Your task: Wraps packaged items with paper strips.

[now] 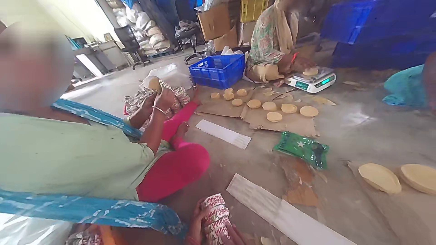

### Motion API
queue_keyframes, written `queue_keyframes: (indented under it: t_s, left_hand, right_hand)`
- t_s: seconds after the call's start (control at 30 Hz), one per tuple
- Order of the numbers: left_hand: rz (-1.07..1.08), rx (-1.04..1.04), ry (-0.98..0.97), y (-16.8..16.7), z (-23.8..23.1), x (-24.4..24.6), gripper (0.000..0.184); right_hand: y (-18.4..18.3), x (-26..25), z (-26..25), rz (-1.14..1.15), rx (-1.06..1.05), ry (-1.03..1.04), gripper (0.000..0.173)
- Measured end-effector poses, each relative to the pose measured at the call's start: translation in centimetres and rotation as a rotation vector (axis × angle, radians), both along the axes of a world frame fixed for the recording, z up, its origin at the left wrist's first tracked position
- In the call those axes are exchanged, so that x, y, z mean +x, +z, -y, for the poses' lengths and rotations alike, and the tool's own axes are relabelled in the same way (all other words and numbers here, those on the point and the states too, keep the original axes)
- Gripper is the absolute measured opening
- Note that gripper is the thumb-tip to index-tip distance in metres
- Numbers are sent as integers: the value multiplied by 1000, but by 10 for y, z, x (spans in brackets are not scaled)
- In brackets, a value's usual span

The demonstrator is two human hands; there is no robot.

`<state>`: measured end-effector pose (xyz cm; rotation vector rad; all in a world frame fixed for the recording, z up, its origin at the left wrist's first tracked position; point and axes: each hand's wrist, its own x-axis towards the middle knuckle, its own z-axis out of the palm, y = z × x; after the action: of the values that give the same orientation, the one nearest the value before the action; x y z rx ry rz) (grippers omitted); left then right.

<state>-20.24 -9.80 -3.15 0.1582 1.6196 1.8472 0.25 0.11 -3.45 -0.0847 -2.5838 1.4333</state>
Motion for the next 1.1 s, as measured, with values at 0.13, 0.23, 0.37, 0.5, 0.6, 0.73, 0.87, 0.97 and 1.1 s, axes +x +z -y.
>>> queue_keyframes:
  t_s: [0.13,0.23,0.37,0.5,0.6,0.73,0.87,0.97,1.1]
  left_hand:
    - [76,10,21,5,-2,-4,41]
    - [52,4,-33,5,-1,-4,43]
    - [-30,3,-210,-3,12,-10,80]
    - [-111,-60,-227,-5,12,-13,91]
    - [-170,-122,-208,-1,10,-11,84]
    - [-267,-190,-214,-6,14,-16,85]
    - [-343,-221,-235,-4,19,-18,87]
    - [-436,-201,-289,-5,24,-19,86]
    - [-470,-197,-413,-1,30,-20,109]
  right_hand:
    - [3,-1,2,32,-53,-5,102]
    - [0,-1,3,17,-60,-26,99]
    - [-8,0,5,-7,-57,-48,101]
    - [-6,-1,5,21,-68,-41,103]
    - [-4,-2,5,41,-67,-34,106]
    - [-3,-2,7,60,20,-63,109]
    - [2,-2,6,64,106,-52,115]
    - [5,-3,4,70,147,-32,118]
    - [12,-4,7,135,194,-91,116]
